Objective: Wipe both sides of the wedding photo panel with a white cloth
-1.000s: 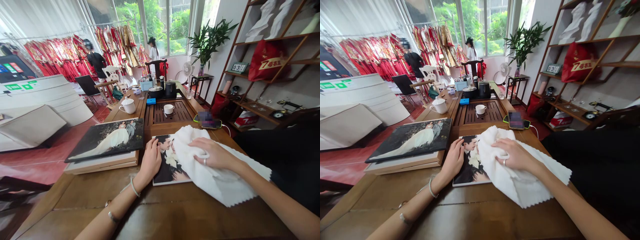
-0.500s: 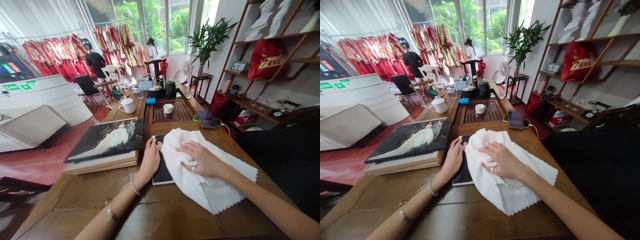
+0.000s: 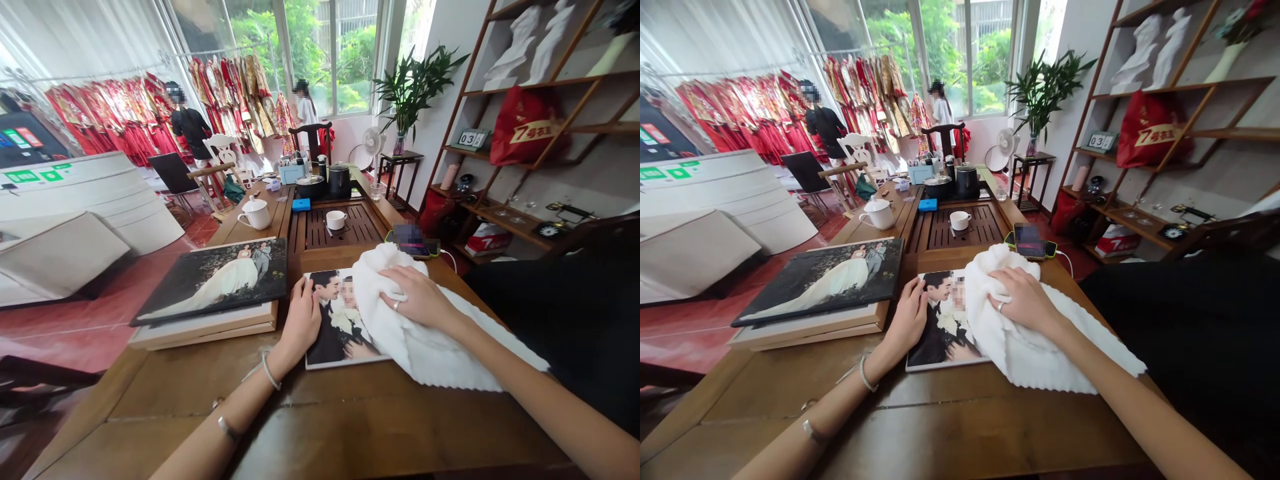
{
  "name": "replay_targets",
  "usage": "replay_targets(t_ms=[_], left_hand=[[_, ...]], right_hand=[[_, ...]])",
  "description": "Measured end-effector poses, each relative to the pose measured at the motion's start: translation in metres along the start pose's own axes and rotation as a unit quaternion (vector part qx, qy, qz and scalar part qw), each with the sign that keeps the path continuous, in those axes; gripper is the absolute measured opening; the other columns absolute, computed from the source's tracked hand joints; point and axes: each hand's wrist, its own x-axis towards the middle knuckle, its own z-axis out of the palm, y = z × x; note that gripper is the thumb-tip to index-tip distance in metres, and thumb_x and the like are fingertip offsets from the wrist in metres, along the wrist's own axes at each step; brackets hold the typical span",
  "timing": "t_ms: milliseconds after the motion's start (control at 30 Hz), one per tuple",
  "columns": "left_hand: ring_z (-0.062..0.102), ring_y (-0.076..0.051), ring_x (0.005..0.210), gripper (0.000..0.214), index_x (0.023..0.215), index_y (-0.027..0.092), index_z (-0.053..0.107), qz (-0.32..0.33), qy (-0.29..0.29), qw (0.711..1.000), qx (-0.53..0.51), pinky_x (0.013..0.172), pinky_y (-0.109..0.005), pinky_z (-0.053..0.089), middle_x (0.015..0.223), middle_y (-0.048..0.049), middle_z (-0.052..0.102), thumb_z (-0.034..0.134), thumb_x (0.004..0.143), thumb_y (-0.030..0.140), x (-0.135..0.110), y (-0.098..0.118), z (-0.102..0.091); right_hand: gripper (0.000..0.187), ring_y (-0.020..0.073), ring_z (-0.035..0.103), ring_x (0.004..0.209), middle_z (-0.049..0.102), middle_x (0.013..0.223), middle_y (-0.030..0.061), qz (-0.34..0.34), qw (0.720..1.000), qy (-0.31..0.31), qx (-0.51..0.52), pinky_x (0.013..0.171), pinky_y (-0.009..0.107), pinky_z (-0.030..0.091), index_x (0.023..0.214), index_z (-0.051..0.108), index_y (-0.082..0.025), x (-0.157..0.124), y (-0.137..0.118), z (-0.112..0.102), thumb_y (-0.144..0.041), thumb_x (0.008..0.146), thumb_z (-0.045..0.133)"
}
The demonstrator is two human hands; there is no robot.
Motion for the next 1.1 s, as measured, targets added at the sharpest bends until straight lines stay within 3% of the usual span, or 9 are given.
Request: replay_targets(t_ms=[167, 400, 533, 667, 800, 933, 1100], left_hand=[[0.044, -0.029, 0.130, 0.040, 0.124, 0.008, 0.053, 0.008, 0.011, 1.000, -0.015, 0.112, -0.049, 0.033, 0.134, -0.0203, 0.046, 0.033, 0.093, 0.024, 0.001, -0.002, 0.001], [0.044, -0.028, 0.131, 0.039, 0.125, 0.009, 0.052, 0.013, -0.001, 1.000, -0.026, 0.112, -0.048, 0.033, 0.136, -0.0209, 0.044, 0.032, 0.094, 0.024, 0.001, -0.004, 0.000], [0.044, -0.027, 0.132, 0.039, 0.124, 0.009, 0.053, 0.015, 0.004, 1.000, -0.017, 0.113, -0.046, 0.032, 0.134, -0.0196, 0.045, 0.033, 0.093, 0.024, 0.002, -0.004, 0.000], [0.045, -0.028, 0.131, 0.039, 0.123, 0.008, 0.053, 0.011, 0.006, 1.000, -0.011, 0.113, -0.046, 0.032, 0.133, -0.0194, 0.046, 0.032, 0.093, 0.023, 0.003, -0.004, 0.000], [0.045, -0.027, 0.130, 0.039, 0.124, 0.010, 0.053, 0.020, 0.012, 1.000, -0.014, 0.113, -0.048, 0.032, 0.133, -0.0190, 0.047, 0.033, 0.094, 0.023, 0.003, -0.004, 0.001], [0.045, -0.027, 0.131, 0.039, 0.124, 0.010, 0.052, 0.024, 0.009, 1.000, -0.017, 0.113, -0.048, 0.033, 0.134, -0.0190, 0.046, 0.031, 0.094, 0.023, 0.003, -0.007, 0.001], [0.043, -0.027, 0.132, 0.039, 0.126, 0.012, 0.051, 0.023, -0.001, 0.999, -0.031, 0.111, -0.048, 0.034, 0.135, -0.0187, 0.045, 0.033, 0.093, 0.021, 0.003, -0.010, 0.002]], right_hand=[[0.037, 0.0291, 0.056, 0.100, 0.064, 0.113, 0.0110, -0.031, 0.999, -0.019, 0.013, 0.087, 0.045, 0.046, 0.117, 0.058, -0.018, 0.019, -0.025, 0.011, -0.033, 0.084, 0.056], [0.038, 0.0260, 0.056, 0.102, 0.063, 0.112, 0.0094, -0.158, 0.980, -0.044, 0.110, 0.087, 0.042, 0.047, 0.120, 0.057, -0.023, 0.002, -0.053, 0.007, -0.033, 0.083, 0.060], [0.036, 0.0254, 0.057, 0.102, 0.064, 0.111, 0.0083, -0.116, 0.987, -0.029, 0.108, 0.087, 0.041, 0.047, 0.116, 0.058, -0.022, 0.004, -0.038, 0.006, -0.033, 0.082, 0.060], [0.035, 0.0270, 0.057, 0.100, 0.065, 0.110, 0.0088, -0.022, 0.999, 0.010, 0.042, 0.085, 0.042, 0.047, 0.116, 0.058, -0.020, 0.012, -0.022, 0.012, -0.033, 0.083, 0.057], [0.036, 0.0307, 0.055, 0.097, 0.065, 0.108, 0.0121, 0.031, 0.999, 0.030, -0.029, 0.082, 0.045, 0.046, 0.117, 0.058, -0.017, 0.019, -0.029, 0.019, -0.033, 0.084, 0.056], [0.037, 0.0283, 0.054, 0.096, 0.063, 0.111, 0.0115, -0.072, 0.997, 0.003, 0.011, 0.082, 0.043, 0.046, 0.119, 0.057, -0.018, 0.016, -0.048, 0.019, -0.033, 0.086, 0.055], [0.033, 0.0244, 0.056, 0.092, 0.064, 0.104, 0.0094, -0.208, 0.973, -0.028, 0.094, 0.080, 0.039, 0.047, 0.113, 0.059, -0.019, 0.001, -0.057, 0.011, -0.035, 0.085, 0.057]])
